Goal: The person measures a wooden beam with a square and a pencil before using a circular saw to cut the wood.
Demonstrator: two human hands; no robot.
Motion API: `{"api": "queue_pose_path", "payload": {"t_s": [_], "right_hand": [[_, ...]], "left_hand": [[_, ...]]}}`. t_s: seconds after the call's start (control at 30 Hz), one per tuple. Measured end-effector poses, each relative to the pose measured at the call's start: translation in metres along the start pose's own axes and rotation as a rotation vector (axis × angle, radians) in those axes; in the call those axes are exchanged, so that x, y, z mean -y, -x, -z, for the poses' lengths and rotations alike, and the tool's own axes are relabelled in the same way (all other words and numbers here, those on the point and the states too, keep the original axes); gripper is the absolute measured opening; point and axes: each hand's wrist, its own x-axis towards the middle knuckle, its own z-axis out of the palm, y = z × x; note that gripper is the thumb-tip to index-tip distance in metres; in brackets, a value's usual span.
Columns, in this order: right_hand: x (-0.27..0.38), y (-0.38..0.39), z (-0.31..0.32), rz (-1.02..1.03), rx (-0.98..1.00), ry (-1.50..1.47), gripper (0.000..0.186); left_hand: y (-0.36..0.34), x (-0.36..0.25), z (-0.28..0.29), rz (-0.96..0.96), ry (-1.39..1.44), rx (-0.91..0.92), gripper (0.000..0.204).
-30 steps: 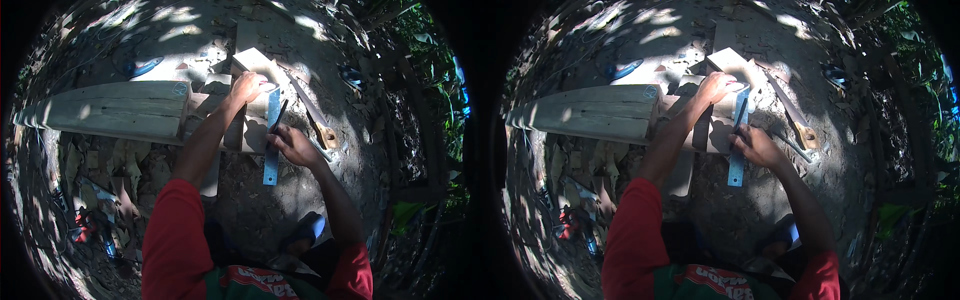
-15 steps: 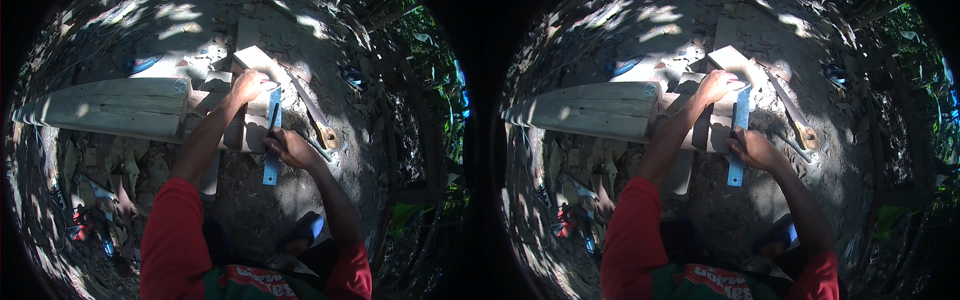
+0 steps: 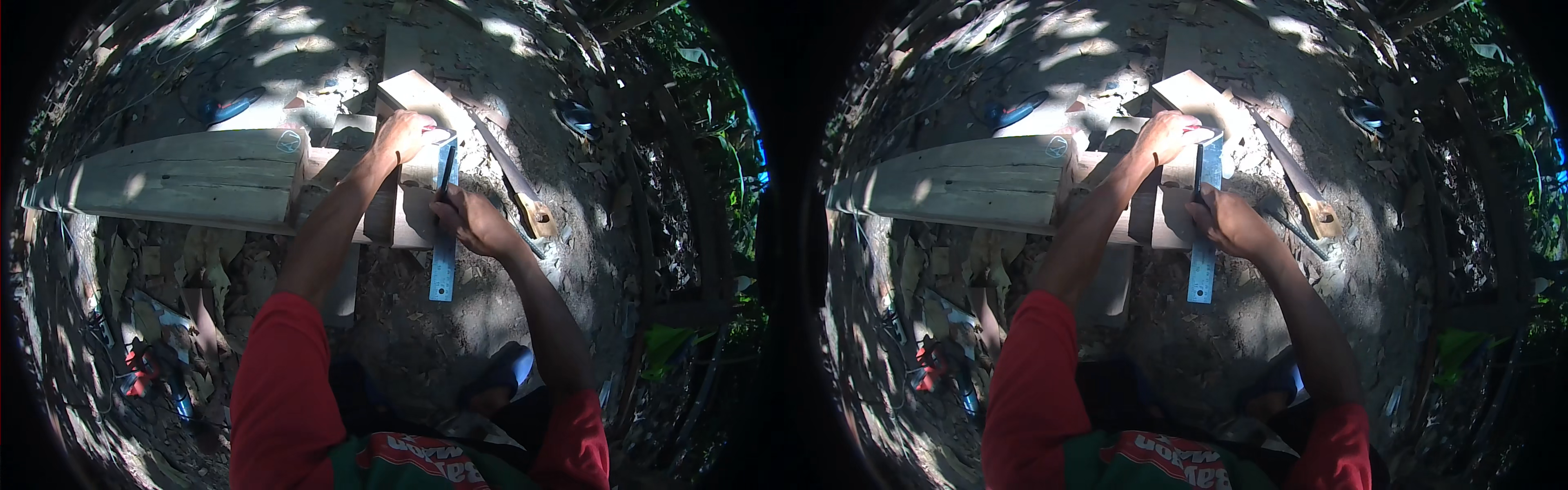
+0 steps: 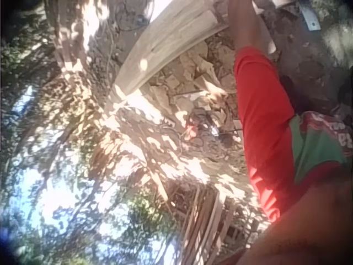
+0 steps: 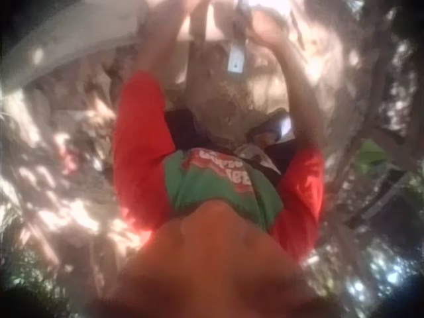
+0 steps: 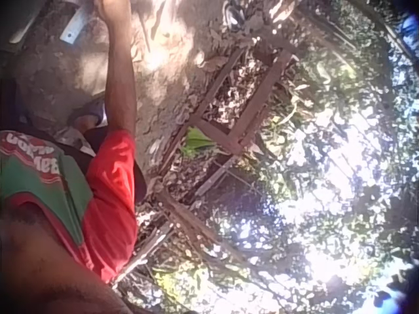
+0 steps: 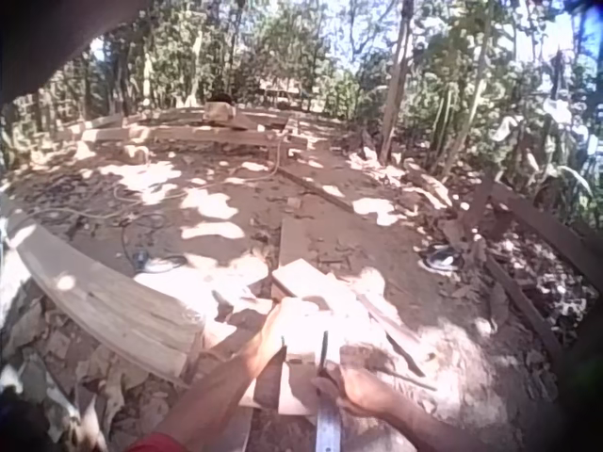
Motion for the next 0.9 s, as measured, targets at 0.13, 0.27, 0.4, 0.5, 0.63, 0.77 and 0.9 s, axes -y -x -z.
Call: {"api": "queue_pose_path", "payload": {"t_s": [0.13, 0.27, 0.4, 0.5, 0.63, 0.77, 0.9], "right_hand": [[0.01, -0.018, 0.002, -0.155, -0.031, -0.041, 0.032], [0.0, -0.024, 0.002, -0.215, -0.074, -0.029, 0.032], [0.002, -0.032, 0.002, -0.222, -0.089, -0.024, 0.028], [-0.002, -0.031, 0.005, -0.232, -0.139, -0.091, 0.024], [-0.011, -0.023, 0.02, -0.263, -0.322, -0.225, 0.02], [-0.014, 0.006, 0.038, -0.364, -0.481, -0.338, 0.018], [-0.03, 0.065, 0.058, -0.192, -0.727, -0.679, 0.024]], "left_hand": [[0.001, 0.001, 0.001, 0.011, -0.03, -0.007, 0.035], [0.0, -0.003, 0.001, 0.021, -0.02, 0.018, 0.027], [0.001, 0.006, 0.0, 0.013, -0.068, -0.02, 0.032], [0.002, 0.005, -0.002, -0.007, -0.076, -0.052, 0.037], [0.001, 0.004, -0.005, -0.087, 0.036, -0.063, 0.04], [-0.003, 0.005, 0.002, 0.059, -0.019, 0.0, 0.047], [-0.017, -0.028, 0.031, 0.151, 0.146, -0.084, 0.062]]}}
